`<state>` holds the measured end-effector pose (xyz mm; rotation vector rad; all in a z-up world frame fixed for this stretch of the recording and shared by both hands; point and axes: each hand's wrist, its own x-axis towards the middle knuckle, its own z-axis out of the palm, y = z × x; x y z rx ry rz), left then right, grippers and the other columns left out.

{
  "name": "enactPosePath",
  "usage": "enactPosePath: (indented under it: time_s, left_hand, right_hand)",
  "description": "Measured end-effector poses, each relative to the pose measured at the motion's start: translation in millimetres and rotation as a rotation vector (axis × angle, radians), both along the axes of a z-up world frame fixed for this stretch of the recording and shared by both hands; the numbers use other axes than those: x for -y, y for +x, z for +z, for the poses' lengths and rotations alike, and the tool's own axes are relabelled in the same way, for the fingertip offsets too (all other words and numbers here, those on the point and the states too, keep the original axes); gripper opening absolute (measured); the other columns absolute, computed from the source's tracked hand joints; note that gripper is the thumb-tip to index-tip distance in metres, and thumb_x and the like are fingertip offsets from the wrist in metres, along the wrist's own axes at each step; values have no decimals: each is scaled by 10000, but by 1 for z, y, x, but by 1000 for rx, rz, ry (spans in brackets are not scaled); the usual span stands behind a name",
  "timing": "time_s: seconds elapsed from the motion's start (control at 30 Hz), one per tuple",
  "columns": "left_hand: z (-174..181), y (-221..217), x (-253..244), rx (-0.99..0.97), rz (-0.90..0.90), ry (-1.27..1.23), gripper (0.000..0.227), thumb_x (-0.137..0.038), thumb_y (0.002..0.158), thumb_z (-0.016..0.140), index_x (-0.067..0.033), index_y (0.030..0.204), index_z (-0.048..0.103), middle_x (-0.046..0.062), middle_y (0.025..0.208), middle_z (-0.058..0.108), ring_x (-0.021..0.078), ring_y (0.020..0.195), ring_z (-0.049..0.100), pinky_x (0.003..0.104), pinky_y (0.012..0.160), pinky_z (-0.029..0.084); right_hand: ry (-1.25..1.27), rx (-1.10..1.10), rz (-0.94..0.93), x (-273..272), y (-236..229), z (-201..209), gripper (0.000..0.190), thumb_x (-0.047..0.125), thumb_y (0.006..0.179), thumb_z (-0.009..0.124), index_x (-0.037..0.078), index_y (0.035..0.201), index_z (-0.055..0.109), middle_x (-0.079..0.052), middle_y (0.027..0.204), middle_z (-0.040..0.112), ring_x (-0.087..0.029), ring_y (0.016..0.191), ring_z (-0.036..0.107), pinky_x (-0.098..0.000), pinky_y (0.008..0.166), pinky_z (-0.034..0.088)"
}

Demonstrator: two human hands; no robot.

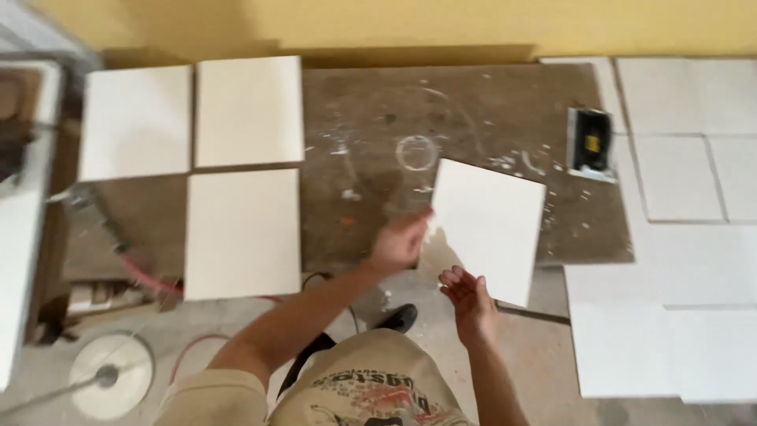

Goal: The person sands the surface of white square panels using a sanding block on a workbench. They then use an air gun to blow dust off the panels and place them on a separate table.

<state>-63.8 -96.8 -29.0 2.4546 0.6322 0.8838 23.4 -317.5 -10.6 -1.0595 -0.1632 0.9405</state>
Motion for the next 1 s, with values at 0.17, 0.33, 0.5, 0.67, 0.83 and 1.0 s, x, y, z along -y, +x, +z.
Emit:
enactPosePath:
  time_s: [0.17, 0.33, 0.5, 0.67, 0.83, 1.0]
  left_hand:
    - [50, -131, 75, 176, -341, 89, 672, -595, 940, 560, -135, 1429, 583, 107, 1542, 534, 352, 1397, 537, 457, 1162, 396]
    - [22, -327, -21, -82, -136, 221, 315, -547, 969, 608, -379, 714, 686, -196, 649, 654, 57, 638, 679, 256, 621, 525]
    - [-15, -509, -227, -295, 1019, -76, 318, -528, 917, 720, -243, 1057, 732, 3, 932, 724, 263, 866, 754, 443, 700, 612]
    - [-62, -557, -312, -418, 953, -379, 638, -677, 842, 771, -95, 1097, 712, 152, 958, 714, 395, 910, 735, 570, 701, 595]
    - [-64, -563, -308, -271, 803, -359, 290, -308, 959, 704, -109, 774, 600, 45, 566, 610, 242, 525, 704, 416, 430, 568]
    - [35, -538, -156, 263, 517, -116, 218, -138, 1181, 628, 67, 1254, 607, 245, 955, 686, 424, 929, 689, 479, 822, 544]
  right_hand:
    - [0, -485, 133, -91, -104, 108, 942, 792, 936, 294, 14, 1416, 520, -214, 1443, 570, -376, 1365, 512, -510, 1179, 362]
    - [177, -215, 137, -117, -158, 88, 634, 555, 987, 518, 82, 1404, 588, -152, 1444, 618, -296, 1325, 602, -419, 1102, 502]
    - [-227, 173, 15, -114, -249, 74, 101, 151, 931, 759, 73, 985, 724, -47, 432, 355, -103, 333, 341, -209, 294, 290]
    - [-513, 251, 115, -90, -323, 25, 374, 388, 942, 763, 118, 694, 694, -43, 435, 470, -111, 382, 432, -234, 354, 281]
    - [-404, 361, 260, -65, -351, 56, 386, 347, 1021, 680, 103, 723, 697, -31, 438, 467, -119, 377, 333, -254, 371, 270]
    - [-307, 321, 361, -42, -357, 98, 295, 177, 1068, 507, -25, 1074, 722, -143, 679, 698, -198, 584, 672, -310, 605, 544]
